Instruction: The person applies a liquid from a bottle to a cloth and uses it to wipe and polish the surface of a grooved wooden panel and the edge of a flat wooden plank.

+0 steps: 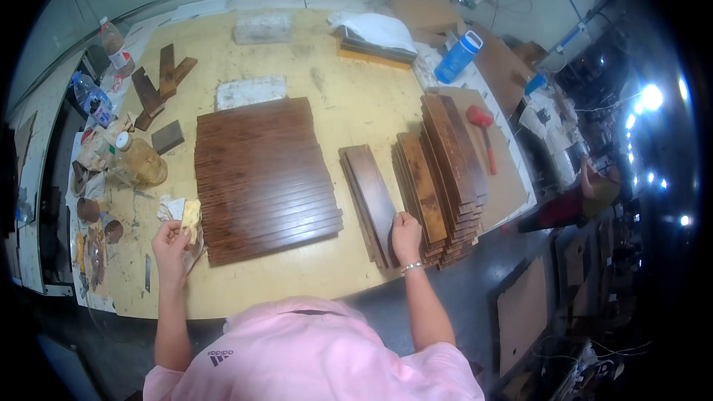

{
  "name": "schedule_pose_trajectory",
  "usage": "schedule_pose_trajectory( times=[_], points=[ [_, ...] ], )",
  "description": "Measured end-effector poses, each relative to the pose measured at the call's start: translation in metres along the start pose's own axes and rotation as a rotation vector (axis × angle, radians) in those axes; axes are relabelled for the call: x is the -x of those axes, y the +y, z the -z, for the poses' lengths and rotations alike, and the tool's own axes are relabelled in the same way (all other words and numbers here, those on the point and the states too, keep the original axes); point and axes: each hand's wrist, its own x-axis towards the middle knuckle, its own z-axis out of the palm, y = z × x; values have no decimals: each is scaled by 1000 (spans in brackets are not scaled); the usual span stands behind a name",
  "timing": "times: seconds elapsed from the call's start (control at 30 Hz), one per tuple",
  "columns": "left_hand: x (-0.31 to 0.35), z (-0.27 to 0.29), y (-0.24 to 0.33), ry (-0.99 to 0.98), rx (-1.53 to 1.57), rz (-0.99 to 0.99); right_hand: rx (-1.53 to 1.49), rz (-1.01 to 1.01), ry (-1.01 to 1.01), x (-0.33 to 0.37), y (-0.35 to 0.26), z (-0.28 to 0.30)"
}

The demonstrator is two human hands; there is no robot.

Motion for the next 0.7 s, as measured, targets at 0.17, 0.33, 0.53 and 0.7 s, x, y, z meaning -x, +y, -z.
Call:
schedule_pose_trajectory(
  times=[0.17,0.33,0.53,0.7],
  points=[
    [11,-10,11,18,74,35,121,498,194,39,-44,-7],
    [21,-23,33,-80,376,8,-8,880,-32,91,-85,-62],
    [28,-6,28,-302,575,-56,8,1010,6,101,-90,-89],
    [22,-4,6,-426,763,92,87,1087,32,96,-75,-91]
  ],
)
